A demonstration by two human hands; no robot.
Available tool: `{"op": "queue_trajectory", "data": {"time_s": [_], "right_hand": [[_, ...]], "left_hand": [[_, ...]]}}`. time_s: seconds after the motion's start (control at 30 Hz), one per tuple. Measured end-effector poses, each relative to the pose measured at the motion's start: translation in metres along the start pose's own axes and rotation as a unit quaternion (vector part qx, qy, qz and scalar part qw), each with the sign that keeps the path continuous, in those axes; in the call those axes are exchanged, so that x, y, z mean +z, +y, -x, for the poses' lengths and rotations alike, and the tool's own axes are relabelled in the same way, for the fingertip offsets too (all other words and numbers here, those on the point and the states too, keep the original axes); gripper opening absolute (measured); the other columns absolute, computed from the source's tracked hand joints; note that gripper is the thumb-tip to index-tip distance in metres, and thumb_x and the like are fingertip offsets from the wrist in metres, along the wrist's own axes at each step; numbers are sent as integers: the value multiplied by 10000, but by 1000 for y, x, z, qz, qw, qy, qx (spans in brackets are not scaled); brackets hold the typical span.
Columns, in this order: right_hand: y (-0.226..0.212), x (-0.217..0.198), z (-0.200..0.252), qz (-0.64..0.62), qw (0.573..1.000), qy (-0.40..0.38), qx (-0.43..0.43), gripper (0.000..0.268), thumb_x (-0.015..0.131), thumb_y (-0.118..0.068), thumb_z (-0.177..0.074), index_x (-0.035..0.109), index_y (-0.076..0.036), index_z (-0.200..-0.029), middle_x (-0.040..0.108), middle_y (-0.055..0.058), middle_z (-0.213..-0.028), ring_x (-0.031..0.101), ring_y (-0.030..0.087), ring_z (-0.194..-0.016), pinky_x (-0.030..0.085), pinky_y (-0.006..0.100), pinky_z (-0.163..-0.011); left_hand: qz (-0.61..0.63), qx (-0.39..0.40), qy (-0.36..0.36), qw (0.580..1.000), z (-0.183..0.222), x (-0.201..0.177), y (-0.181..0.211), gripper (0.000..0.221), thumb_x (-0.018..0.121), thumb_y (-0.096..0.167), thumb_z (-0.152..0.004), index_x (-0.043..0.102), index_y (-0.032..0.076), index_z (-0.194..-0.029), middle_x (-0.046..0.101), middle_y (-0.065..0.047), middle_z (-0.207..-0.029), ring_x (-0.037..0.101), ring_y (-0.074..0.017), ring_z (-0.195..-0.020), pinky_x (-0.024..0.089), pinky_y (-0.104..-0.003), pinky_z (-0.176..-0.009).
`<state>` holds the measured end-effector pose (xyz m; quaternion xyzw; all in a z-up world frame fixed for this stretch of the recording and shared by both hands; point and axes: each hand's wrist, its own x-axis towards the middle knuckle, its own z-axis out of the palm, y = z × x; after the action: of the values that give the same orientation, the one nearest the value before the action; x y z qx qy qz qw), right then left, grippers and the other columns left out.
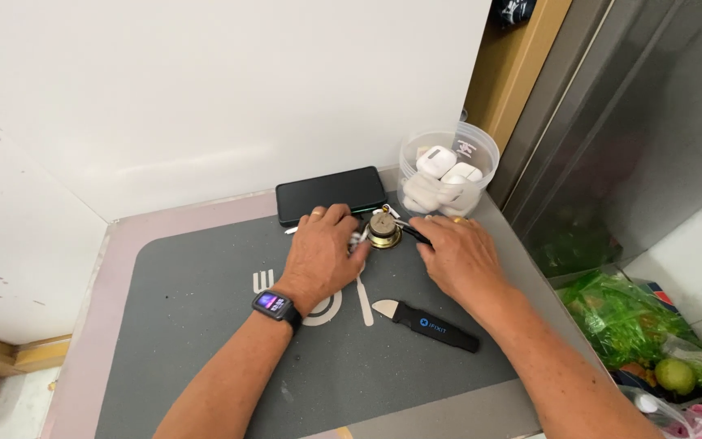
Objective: Disassembling and inspecting small electronic earbuds at a repair bench
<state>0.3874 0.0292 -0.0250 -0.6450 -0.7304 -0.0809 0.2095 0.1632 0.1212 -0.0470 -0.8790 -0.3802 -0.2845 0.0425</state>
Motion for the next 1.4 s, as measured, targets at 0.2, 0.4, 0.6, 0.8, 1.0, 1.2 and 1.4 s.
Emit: {"op": "queue_trajectory", "data": {"time_s": [0.2, 0.4, 0.6, 0.8, 1.0, 1.2, 1.4], "right_hand": [[-1, -25, 10, -34, 999, -17, 34, 317, 662, -130, -906, 735, -179, -1210, 763, 104, -1003, 715, 331, -1001, 546, 440, -855], [19, -39, 16, -144, 981, -64, 111, 358, 682, -70, -833, 782, -185, -1156, 774, 97, -1107, 686, 337, -1128, 522, 443, -961], [20, -58, 11, -140, 964, -174, 142, 356, 670, -123, -830, 797, -277, -1124, 761, -88, -1204, 652, 181, -1151, 414, 339, -1090], [-8, -81, 39, -158, 977, -57, 132, 453, 725, -323, -840, 722, -225, -1282, 674, 3, -1382, 547, 199, -1332, 320, 465, -1145], [-43, -72, 107, -217, 928, 300, 44, 126, 669, 71, -915, 744, 59, -1015, 744, 168, -1003, 721, 261, -922, 579, 370, -909], [-47, -65, 116, -243, 916, 314, 56, 74, 670, 57, -895, 733, 34, -923, 748, 122, -898, 728, 229, -833, 582, 338, -859], [-59, -67, 109, -197, 938, 269, -95, 56, 676, 10, -870, 722, -23, -869, 749, 58, -829, 721, 209, -743, 579, 343, -753]], "left_hand": [[36, -33, 8, 999, 18, -9, -16, 139, 688, 295, -858, 696, 173, -792, 646, 10, -923, 626, -268, -917, 470, -384, -728], [115, 7, -27, 993, 52, -63, 5, 78, 742, 221, -804, 734, 147, -781, 723, -52, -886, 663, -313, -904, 492, -408, -763], [183, -26, -2, 983, 53, -84, 15, 244, 732, 362, -857, 740, 122, -814, 732, -10, -965, 654, -200, -937, 440, -388, -910], [79, 85, 14, 993, -34, -44, 10, 199, 586, 114, -940, 711, 72, -1089, 708, -89, -1084, 603, -308, -892, 494, -434, -771], [-190, 245, -233, 922, -75, 12, 26, 283, 546, 90, -965, 654, 224, -1189, 686, -17, -1020, 617, -253, -883, 483, -401, -673], [-142, 103, -351, 920, -60, -25, 30, 171, 534, 162, -1027, 698, 126, -1062, 680, -91, -1038, 643, -273, -927, 568, -428, -791], [-122, 16, -373, 920, -31, -76, 28, 216, 451, 161, -894, 628, 124, -775, 658, -93, -715, 592, -344, -661, 451, -459, -566]]}}
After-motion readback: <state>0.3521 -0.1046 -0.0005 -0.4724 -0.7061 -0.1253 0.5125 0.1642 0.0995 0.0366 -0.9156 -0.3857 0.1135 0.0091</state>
